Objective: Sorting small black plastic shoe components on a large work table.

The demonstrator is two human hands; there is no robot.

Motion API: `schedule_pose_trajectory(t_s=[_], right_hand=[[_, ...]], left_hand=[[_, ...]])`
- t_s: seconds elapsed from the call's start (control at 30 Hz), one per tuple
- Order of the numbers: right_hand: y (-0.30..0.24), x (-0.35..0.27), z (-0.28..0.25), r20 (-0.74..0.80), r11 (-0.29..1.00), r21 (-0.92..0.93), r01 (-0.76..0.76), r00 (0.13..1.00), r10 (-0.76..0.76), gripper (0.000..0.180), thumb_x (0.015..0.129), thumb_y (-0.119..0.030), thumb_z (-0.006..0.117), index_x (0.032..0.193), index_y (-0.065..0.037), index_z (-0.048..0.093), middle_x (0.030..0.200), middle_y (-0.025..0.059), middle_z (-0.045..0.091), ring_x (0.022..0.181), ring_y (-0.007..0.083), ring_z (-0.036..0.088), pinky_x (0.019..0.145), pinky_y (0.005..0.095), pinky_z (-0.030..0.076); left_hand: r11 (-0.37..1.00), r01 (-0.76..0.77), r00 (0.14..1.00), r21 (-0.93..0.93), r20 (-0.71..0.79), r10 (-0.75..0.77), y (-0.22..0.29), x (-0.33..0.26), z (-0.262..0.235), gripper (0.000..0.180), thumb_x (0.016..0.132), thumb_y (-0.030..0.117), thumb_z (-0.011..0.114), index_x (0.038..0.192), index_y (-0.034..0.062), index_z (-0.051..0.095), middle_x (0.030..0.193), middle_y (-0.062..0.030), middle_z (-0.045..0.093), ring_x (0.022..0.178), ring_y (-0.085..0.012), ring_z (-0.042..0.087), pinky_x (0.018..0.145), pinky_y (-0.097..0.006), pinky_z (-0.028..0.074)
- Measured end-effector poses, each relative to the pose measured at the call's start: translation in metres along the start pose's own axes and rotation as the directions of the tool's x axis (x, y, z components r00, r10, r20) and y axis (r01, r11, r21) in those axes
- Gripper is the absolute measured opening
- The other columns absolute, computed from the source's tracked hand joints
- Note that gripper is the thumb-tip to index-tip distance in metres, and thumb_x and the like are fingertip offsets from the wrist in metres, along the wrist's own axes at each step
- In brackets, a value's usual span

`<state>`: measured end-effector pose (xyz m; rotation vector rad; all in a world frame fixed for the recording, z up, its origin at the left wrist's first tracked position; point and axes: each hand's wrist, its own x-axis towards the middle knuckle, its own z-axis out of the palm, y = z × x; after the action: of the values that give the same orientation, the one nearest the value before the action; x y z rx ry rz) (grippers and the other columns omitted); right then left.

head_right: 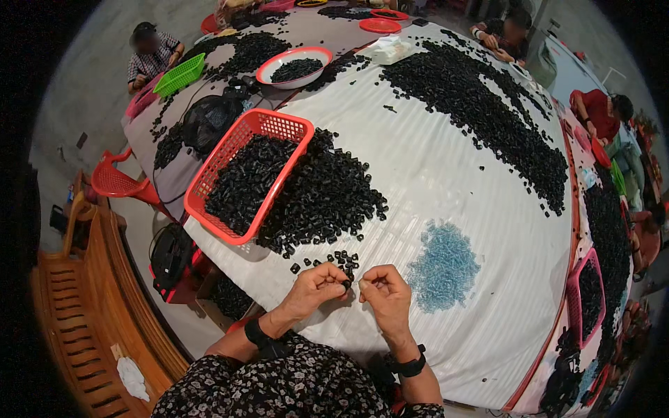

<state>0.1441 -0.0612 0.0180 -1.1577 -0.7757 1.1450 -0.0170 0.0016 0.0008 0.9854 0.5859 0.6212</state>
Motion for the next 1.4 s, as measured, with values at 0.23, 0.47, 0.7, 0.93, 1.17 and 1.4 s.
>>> schedule_pose_trajectory(t_s=[0.23,0.47,0.7,0.93,1.17,1.4], right_hand=[[0.003,-0.001,-0.001,0.066,1.000,0.003,-0.022,0.998,0.022,0.008,0.082,0.001,0.060,0.087,0.000,0.054,0.075,0.0017,0.056,0.062,0.0058,0.053,0.056,0.0193,0.045],[-0.001,-0.002,-0.002,0.070,0.995,-0.094,-0.032,0.997,0.039,0.007,0.081,0.000,0.061,0.083,-0.001,0.055,0.074,0.0010,0.055,0.061,0.0049,0.052,0.055,0.0184,0.043],[-0.015,-0.006,0.008,0.220,0.770,-0.549,0.327,0.945,-0.244,0.006,0.077,0.000,0.060,0.083,0.000,0.058,0.076,0.0051,0.055,0.065,0.0110,0.053,0.059,0.0241,0.043],[-0.008,-0.012,0.000,0.173,0.889,-0.443,0.112,0.984,-0.038,0.007,0.078,0.001,0.058,0.084,0.001,0.059,0.077,0.0061,0.056,0.067,0.0118,0.054,0.061,0.0240,0.044],[0.004,-0.024,0.008,0.103,0.922,-0.370,0.116,0.991,-0.084,0.010,0.080,0.000,0.058,0.089,0.000,0.061,0.082,0.0059,0.056,0.071,0.0109,0.055,0.063,0.0225,0.044],[-0.014,-0.001,0.003,0.174,0.770,-0.615,0.168,0.982,-0.075,0.011,0.081,-0.002,0.057,0.091,0.000,0.061,0.082,0.0093,0.056,0.071,0.0168,0.056,0.064,0.0259,0.044]], left_hand=[[0.998,0.017,1.000,0.059,0.022,-0.019,0.004,-0.002,0.001,0.018,0.087,0.011,0.059,0.100,-0.0006,0.057,0.088,-0.0018,0.059,0.078,-0.0066,0.056,0.071,-0.020,0.047],[0.998,0.025,0.999,0.050,0.022,-0.026,0.003,-0.003,0.001,0.017,0.087,0.011,0.059,0.100,0.0001,0.058,0.088,-0.0009,0.059,0.078,-0.0060,0.056,0.071,-0.020,0.047],[0.980,0.008,1.000,0.201,0.000,-0.008,-0.001,-0.003,-0.001,0.014,0.086,0.009,0.059,0.096,-0.0004,0.058,0.084,-0.0005,0.059,0.075,-0.0052,0.055,0.067,-0.019,0.047],[0.991,0.010,1.000,0.130,0.012,-0.012,0.000,-0.008,0.001,0.011,0.087,0.007,0.057,0.093,-0.0024,0.056,0.078,-0.0032,0.059,0.068,-0.0076,0.057,0.062,-0.022,0.049],[0.996,0.082,0.997,-0.047,-0.007,-0.082,-0.005,-0.010,-0.001,0.010,0.088,0.006,0.054,0.094,-0.0024,0.054,0.078,-0.0059,0.060,0.066,-0.0104,0.058,0.060,-0.025,0.051],[0.972,0.120,0.992,-0.204,0.053,-0.112,-0.012,-0.016,-0.018,0.008,0.087,0.003,0.055,0.092,-0.0034,0.055,0.078,-0.0085,0.061,0.067,-0.0128,0.059,0.063,-0.027,0.051]])
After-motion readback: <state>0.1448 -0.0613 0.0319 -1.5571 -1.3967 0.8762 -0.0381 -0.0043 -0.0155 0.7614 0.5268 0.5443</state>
